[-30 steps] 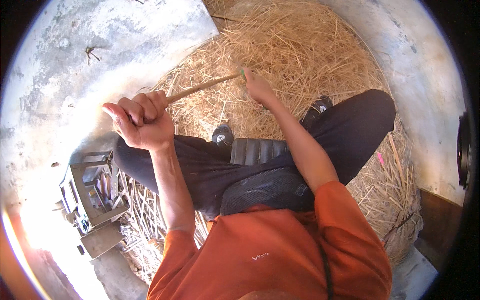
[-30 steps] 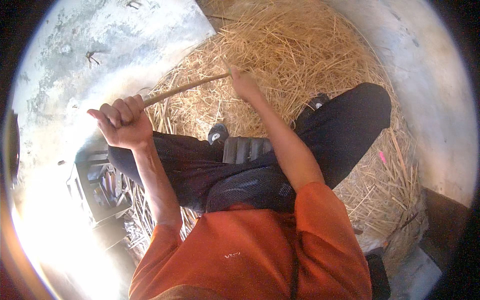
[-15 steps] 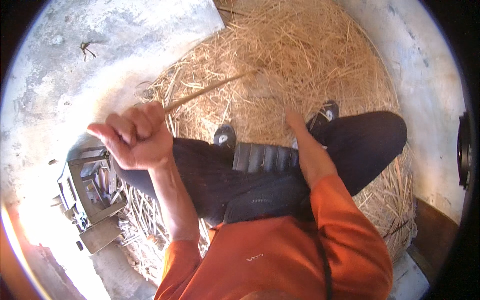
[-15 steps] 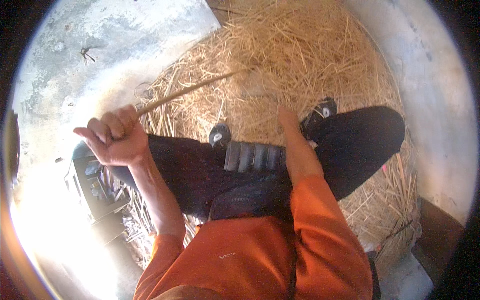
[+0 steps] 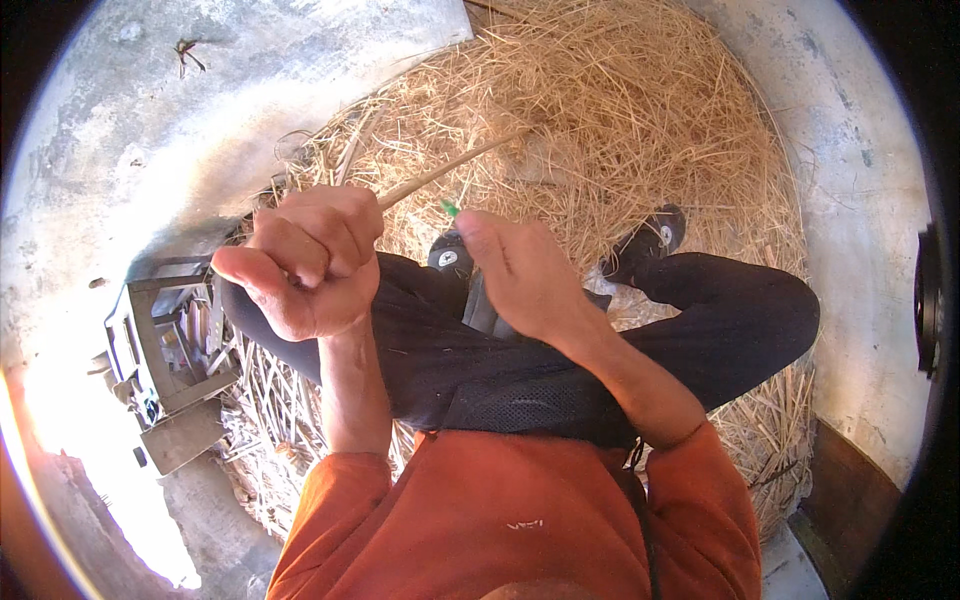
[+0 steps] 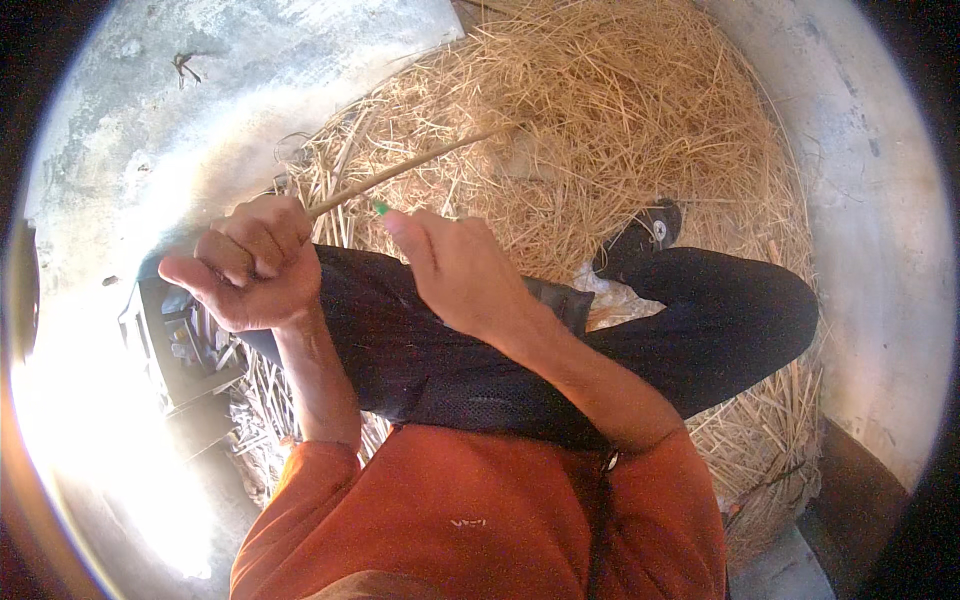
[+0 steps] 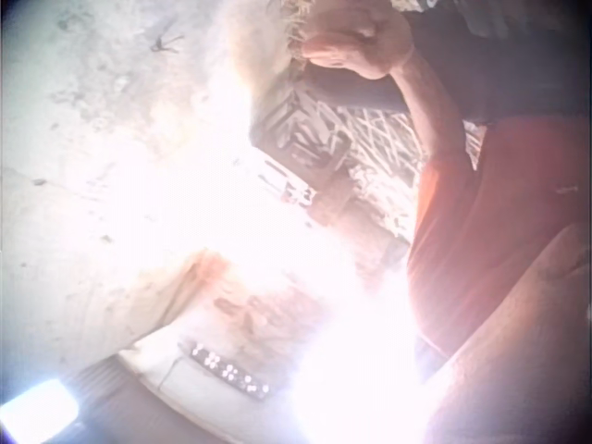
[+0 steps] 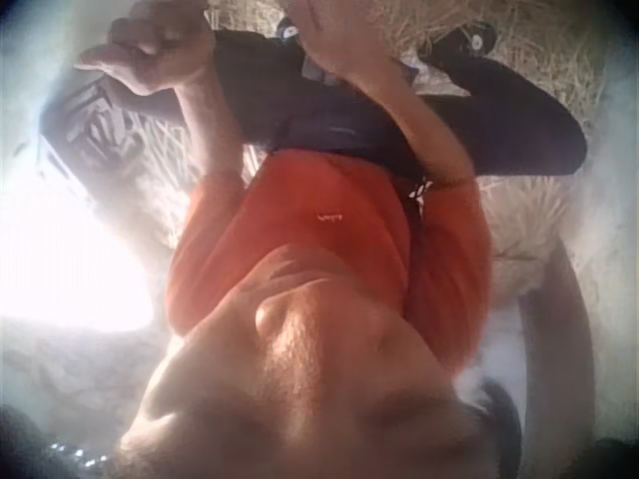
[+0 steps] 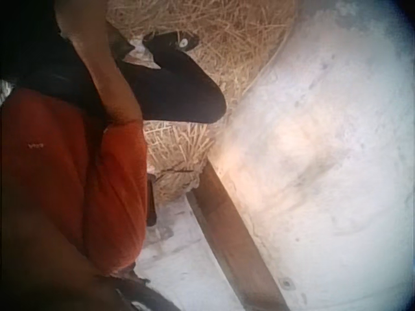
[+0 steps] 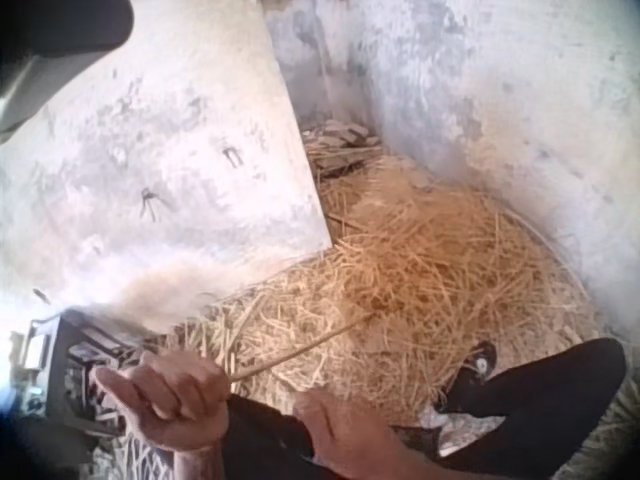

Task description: The person whittles a thin bamboo stick with a small knife, shaving off narrow strips from the outer surface while holding the stick in one hand and manipulating the knife with the other.

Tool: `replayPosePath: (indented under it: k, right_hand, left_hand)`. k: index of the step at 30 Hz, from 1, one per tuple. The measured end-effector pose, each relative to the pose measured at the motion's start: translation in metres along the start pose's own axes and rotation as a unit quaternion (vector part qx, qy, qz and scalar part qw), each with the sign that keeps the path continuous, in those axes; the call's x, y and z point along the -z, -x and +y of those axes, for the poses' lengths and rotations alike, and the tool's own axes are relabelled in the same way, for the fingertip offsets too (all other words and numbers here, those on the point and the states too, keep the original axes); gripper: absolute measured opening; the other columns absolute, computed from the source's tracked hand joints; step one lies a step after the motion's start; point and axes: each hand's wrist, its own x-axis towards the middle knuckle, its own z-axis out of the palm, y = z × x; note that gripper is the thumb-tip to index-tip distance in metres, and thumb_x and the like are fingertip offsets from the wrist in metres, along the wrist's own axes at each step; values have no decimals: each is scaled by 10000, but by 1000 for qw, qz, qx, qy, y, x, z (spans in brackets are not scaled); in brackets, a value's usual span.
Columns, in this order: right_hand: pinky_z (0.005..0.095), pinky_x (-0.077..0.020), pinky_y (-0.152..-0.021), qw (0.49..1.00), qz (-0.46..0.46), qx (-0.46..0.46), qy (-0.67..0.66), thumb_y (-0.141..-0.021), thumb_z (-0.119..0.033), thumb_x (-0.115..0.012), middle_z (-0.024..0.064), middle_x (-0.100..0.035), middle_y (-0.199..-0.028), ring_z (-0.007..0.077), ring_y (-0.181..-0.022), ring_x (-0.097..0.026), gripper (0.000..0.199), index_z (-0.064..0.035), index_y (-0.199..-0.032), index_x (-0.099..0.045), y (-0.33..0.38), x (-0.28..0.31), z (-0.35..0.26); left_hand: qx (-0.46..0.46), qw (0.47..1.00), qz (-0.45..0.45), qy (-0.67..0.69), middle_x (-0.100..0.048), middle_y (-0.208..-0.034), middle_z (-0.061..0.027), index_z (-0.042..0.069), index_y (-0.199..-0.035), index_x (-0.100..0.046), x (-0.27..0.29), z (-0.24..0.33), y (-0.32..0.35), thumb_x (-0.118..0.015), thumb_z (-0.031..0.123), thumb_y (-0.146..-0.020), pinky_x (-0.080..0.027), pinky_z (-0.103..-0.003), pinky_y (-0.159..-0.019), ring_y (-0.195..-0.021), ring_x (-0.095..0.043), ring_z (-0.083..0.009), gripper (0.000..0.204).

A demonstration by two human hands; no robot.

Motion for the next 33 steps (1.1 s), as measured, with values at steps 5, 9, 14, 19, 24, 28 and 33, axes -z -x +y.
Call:
replayPosePath:
  k: [5, 9, 14, 19, 24, 28, 33]
  right_hand:
    - [497, -434, -555, 999, 34, 38, 7, -945, -329, -404, 248, -541, -604, 451, -604, -547, 448, 20, -720, -573, 1, -16, 4]
    - [481, -423, -532, 995, 36, -4, 88, -947, -296, -407, 242, -528, -593, 435, -583, -537, 404, 15, -757, -582, -1, -21, 21]
    - [454, -392, -511, 997, 56, -6, 50, -955, -283, -393, 236, -499, -589, 429, -552, -500, 395, 6, -756, -574, -4, -21, 33]
    - [498, -441, -495, 991, 107, 17, 83, -944, -340, -409, 260, -534, -561, 450, -533, -540, 468, 20, -694, -575, -21, -23, 67]
    - [471, -408, -502, 995, 84, 2, 60, -953, -311, -390, 254, -518, -585, 446, -535, -504, 448, 23, -713, -567, -9, -25, 62]
    - [466, -386, -516, 994, 70, 17, 86, -957, -306, -379, 260, -514, -606, 451, -551, -483, 442, 28, -743, -573, -21, -32, 60]
    - [472, -377, -529, 990, 80, -49, 109, -950, -320, -391, 276, -513, -621, 433, -553, -502, 455, 48, -744, -561, -28, -21, 99]
  left_hand:
    - [-11, 999, -39, -7, -253, -385, 14, 112, -533, -279, 2, -5, 1, -250, 428, -981, -153, -264, -303, -297, -187, -100, 549]
    - [-2, 998, -56, 17, -241, -378, 24, 110, -526, -269, 6, -2, -4, -280, 410, -982, -157, -260, -299, -290, -189, -90, 546]
    - [-17, 997, -69, 8, -257, -379, 32, 118, -542, -281, -2, -7, 0, -289, 402, -983, -144, -243, -285, -285, -183, -77, 524]
    - [-5, 997, -79, 13, -275, -387, 28, 122, -542, -281, 0, -10, -6, -265, 433, -979, -153, -246, -287, -283, -191, -75, 536]
    - [8, 996, -84, -7, -225, -407, 40, 158, -550, -275, -3, -9, -2, -218, 450, -980, -133, -241, -306, -316, -140, -69, 523]
    - [21, 998, -53, -30, -185, -421, 48, 177, -548, -262, 11, -3, -2, -194, 455, -981, -123, -244, -328, -345, -104, -70, 520]
    - [16, 997, -75, -21, -200, -418, 44, 164, -557, -271, 1, -8, -3, -194, 447, -983, -132, -258, -329, -341, -120, -83, 517]
